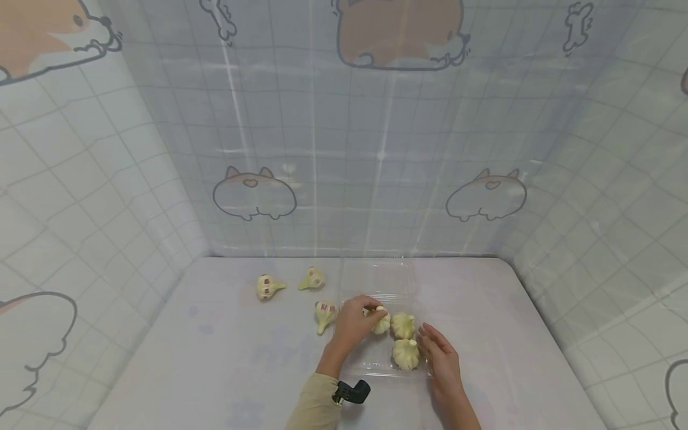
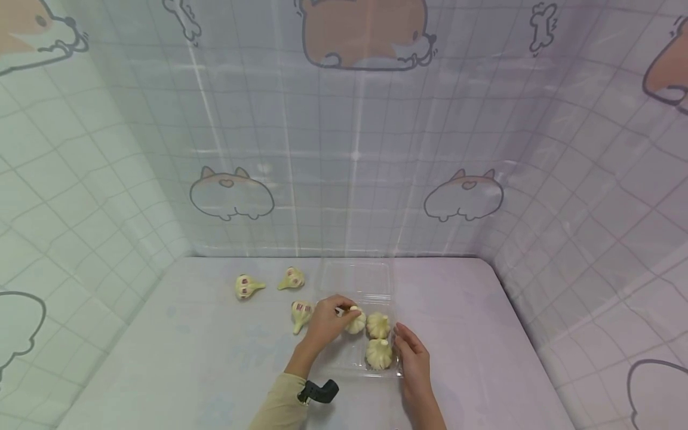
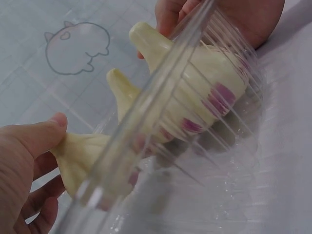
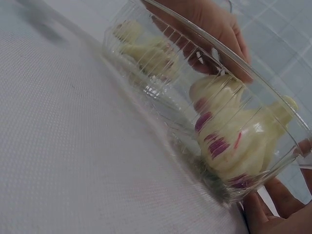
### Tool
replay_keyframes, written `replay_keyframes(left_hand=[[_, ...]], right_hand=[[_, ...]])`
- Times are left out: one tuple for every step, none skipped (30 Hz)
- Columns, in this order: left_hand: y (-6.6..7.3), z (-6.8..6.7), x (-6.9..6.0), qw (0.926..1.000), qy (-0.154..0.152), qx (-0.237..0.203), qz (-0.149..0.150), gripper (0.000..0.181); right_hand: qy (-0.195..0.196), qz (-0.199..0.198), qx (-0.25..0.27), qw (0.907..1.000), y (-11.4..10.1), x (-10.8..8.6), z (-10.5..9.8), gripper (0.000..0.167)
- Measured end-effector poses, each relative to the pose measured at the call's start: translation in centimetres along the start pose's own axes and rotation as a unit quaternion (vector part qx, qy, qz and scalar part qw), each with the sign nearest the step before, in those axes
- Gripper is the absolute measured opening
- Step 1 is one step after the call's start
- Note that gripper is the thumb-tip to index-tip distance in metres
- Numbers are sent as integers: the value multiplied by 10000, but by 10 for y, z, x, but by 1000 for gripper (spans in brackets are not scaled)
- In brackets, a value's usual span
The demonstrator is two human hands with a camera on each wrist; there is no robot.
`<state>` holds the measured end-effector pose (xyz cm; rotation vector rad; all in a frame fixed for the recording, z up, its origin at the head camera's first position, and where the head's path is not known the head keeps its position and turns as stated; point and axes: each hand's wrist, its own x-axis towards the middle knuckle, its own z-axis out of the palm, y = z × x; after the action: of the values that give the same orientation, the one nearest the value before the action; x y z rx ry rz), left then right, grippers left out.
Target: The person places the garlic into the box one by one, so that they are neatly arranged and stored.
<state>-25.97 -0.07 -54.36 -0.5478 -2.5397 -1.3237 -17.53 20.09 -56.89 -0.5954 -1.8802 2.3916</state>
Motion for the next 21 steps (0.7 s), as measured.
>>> replay_keyframes(left_hand=[[-1, 0, 0, 10000, -3, 4, 15, 17], [-1, 0, 0, 10000, -3, 12, 36, 17], [-2, 0, 1, 10000, -10, 21, 44, 18], [-2, 0, 1, 10000, -13, 26, 59, 17], [-3, 0, 1, 10000, -17, 18, 84, 17], [-3, 1, 1, 10000, -18, 12, 92, 17], [-3, 1, 2, 9999, -17, 0, 99, 17], [-4, 1, 2, 9999, -17, -9, 104, 16], [-4, 1, 2, 9999, -25, -28, 97, 16], [-4, 2, 1, 9999, -34, -37, 92, 15], [-4, 2, 1, 9999, -51, -42, 76, 15], [-4, 3, 0, 9999, -71, -47, 56, 15], [-3, 3, -1, 9999, -97, -55, 38, 15], [-4, 3, -2, 9999, -120, -49, 23, 15], [-3, 3, -2, 9999, -147, -51, -1, 15], [-3, 3, -3, 9999, -164, -44, -22, 16], [-3, 3, -3, 9998, -172, -55, -37, 16], [-3, 3, -4, 9998, -169, -59, -44, 15], [-3, 3, -4, 9998, -164, -52, -53, 15], [-3, 3, -3, 9998, -158, -53, -52, 15], [-3, 3, -3, 9999, -146, -53, -48, 15]], right_hand=[[6, -3, -8, 10000, 0, 0, 0, 45], [-1, -12, -9, 10000, 0, 1, 0, 45], [-11, -30, -19, 10000, 0, 1, 0, 45], [-9, -26, -36, 10000, 0, 1, 0, 44], [-8, -15, -39, 10000, 0, 1, 0, 44], [-9, -7, -56, 10000, 0, 1, 0, 44], [-7, -4, -77, 10000, 0, 2, 0, 44], [-4, -3, -76, 10000, 0, 2, 0, 44], [0, -15, -95, 10000, 0, 2, 0, 44], [18, -3, -76, 10000, 0, 2, 0, 44], [20, -21, -79, 10000, 0, 2, 0, 44], [52, -28, -69, 10000, 0, 2, 0, 44], [86, -29, -58, 9999, 0, 1, -1, 44], [118, -23, -50, 9999, 1, 1, -1, 44], [112, -59, -51, 9999, 1, 1, -1, 44], [138, -35, -38, 9999, 1, 1, -1, 44], [145, -27, -44, 9999, 1, 1, -1, 44], [160, -2, -30, 9999, 0, 1, 0, 44], [137, 8, -28, 9999, 0, 1, 0, 45], [111, 10, -15, 9999, 0, 2, 0, 45], [81, 7, -17, 10000, 0, 2, 0, 45]])
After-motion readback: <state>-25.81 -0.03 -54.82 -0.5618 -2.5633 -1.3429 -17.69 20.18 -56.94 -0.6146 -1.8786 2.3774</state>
